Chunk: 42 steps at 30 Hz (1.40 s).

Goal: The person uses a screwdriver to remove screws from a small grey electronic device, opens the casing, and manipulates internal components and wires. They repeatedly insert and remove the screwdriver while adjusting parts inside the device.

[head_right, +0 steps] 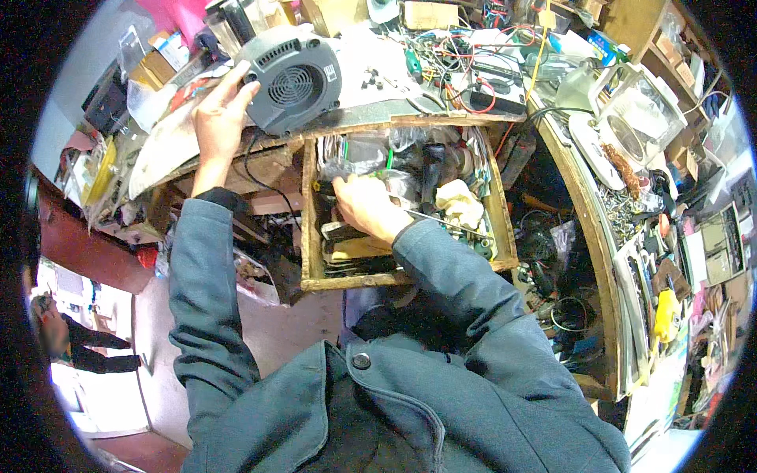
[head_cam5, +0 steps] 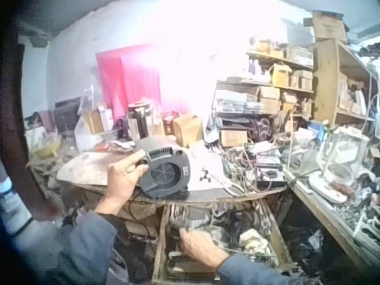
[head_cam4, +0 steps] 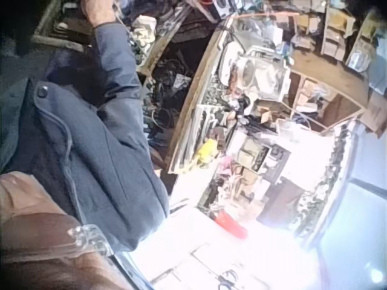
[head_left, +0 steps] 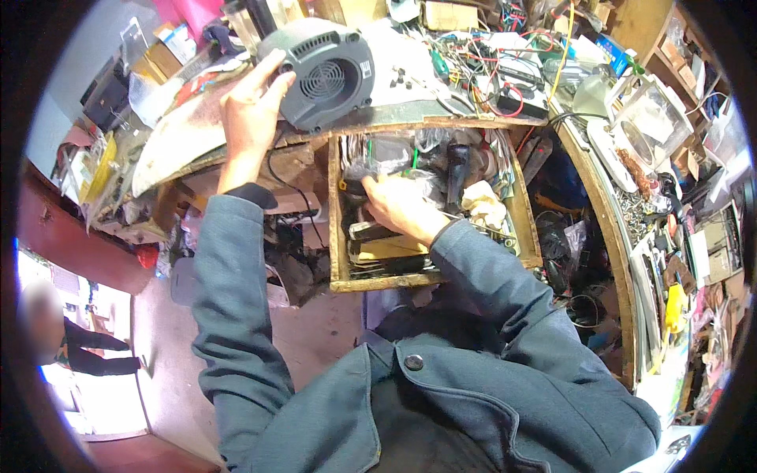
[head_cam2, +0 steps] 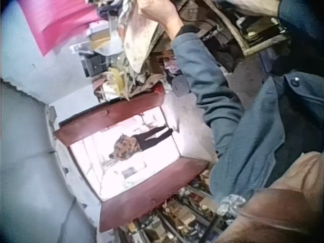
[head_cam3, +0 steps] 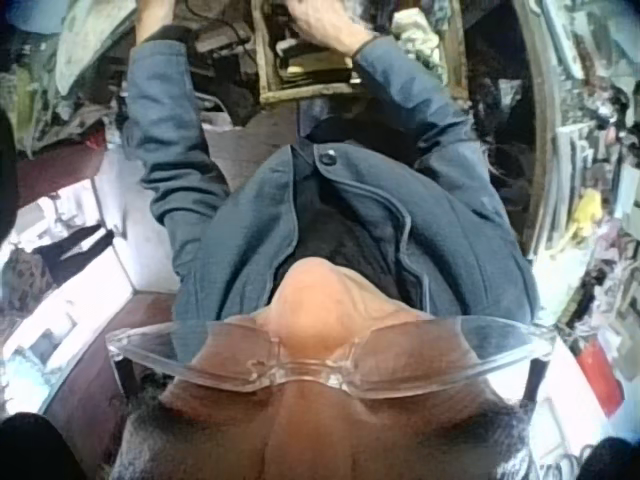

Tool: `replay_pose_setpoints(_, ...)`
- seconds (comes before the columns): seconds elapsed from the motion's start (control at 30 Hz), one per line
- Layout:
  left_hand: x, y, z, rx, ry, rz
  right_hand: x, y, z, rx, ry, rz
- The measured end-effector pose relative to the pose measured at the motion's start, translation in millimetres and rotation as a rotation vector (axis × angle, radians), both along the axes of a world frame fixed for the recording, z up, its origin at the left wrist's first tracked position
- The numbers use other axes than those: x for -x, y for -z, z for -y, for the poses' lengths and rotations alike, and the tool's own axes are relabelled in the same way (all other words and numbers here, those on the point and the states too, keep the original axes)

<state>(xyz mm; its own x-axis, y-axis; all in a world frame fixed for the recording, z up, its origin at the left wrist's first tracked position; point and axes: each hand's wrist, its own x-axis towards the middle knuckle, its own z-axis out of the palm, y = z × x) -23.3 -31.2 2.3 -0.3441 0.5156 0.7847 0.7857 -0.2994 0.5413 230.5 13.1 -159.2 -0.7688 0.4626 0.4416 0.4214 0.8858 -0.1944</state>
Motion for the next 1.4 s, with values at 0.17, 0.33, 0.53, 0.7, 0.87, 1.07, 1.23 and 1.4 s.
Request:
replay_pose_setpoints(0.17,-7,-7,5,0.120,0.100,0.067,-10,-7,-13,-0.055,-0.091,-0.042)
replay_pose_setpoints(0.33,1,4,7,0.062,-0.022,-0.139,-35,-140,14,-0.015,-0.029,-0.051)
replay_pose_setpoints(0.53,0,-3,-3,0.005,-0.063,-0.369,-133,-278,61,0.046,0.010,-0.554)
replay_pose_setpoints(0.7,21,-16,-32,0.074,0.070,-0.358,-207,-288,62,-0.081,-0.329,-0.942)
replay_pose_setpoints(0.87,33,-36,-34,0.237,0.030,-0.383,-196,-236,70,-0.193,-0.416,-1.160)
replay_pose_setpoints(1.07,27,-49,-30,0.328,0.006,-0.254,-180,-202,70,-0.196,-0.261,-1.264)
replay_pose_setpoints(1.23,22,-53,-31,0.325,-0.001,-0.251,-168,-184,72,-0.160,-0.132,-1.294)
replay_pose_setpoints(1.4,21,-50,-33,0.336,-0.062,-0.237,-150,-170,68,-0.061,-0.053,-1.279)
